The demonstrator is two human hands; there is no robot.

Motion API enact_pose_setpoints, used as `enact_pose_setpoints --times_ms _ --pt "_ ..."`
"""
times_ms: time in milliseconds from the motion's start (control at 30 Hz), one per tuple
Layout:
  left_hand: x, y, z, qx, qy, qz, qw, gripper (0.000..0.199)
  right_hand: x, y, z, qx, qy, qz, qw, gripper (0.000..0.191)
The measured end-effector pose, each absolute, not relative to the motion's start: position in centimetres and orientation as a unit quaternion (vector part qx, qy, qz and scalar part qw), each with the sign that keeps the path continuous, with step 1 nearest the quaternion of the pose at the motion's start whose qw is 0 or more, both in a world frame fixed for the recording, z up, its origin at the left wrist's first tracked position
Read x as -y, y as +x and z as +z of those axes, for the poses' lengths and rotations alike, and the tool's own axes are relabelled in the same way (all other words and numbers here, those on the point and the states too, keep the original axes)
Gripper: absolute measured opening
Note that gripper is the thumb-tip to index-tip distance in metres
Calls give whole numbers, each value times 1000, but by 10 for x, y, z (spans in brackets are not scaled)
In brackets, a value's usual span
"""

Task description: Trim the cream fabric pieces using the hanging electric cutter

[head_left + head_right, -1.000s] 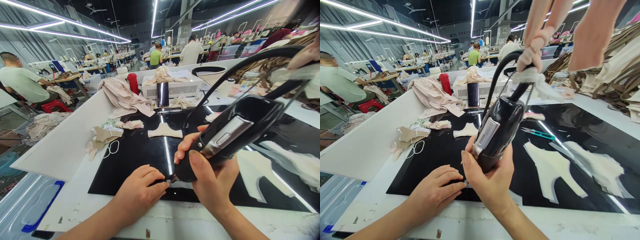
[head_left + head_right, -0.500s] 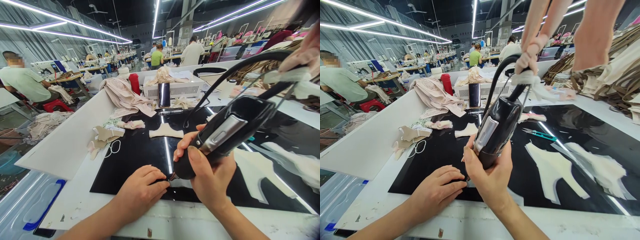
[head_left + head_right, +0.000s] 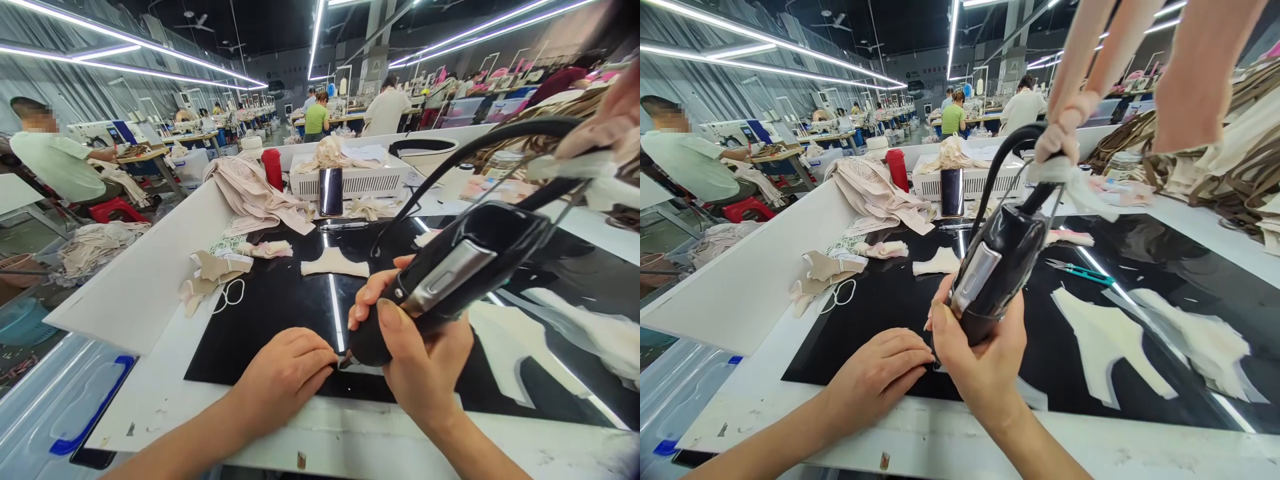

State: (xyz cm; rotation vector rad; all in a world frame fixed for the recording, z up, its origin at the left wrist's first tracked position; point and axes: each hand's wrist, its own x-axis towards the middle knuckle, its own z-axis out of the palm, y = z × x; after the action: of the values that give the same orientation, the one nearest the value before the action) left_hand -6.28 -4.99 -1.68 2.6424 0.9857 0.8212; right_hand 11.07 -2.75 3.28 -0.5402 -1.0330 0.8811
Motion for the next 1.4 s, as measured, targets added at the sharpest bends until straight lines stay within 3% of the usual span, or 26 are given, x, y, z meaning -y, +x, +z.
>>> enact_pose_setpoints --times_ms 200,433,967,1200,1400 --pt "49 -64 -13 -328 916 222 70 26 29 125 40 469 -256 406 741 38" --pt "47 -63 -9 -298 926 231 19 19 38 159 43 486 -279 370 741 36" --pt "11 -36 -2 -241 937 226 116 13 25 196 50 450 -346 298 767 36" --pt "-4 -21 1 -218 923 195 251 58 37 187 67 436 -348 326 763 46" --pt "0 -19 -8 -225 921 150 281 66 24 175 60 445 -331 315 770 41"
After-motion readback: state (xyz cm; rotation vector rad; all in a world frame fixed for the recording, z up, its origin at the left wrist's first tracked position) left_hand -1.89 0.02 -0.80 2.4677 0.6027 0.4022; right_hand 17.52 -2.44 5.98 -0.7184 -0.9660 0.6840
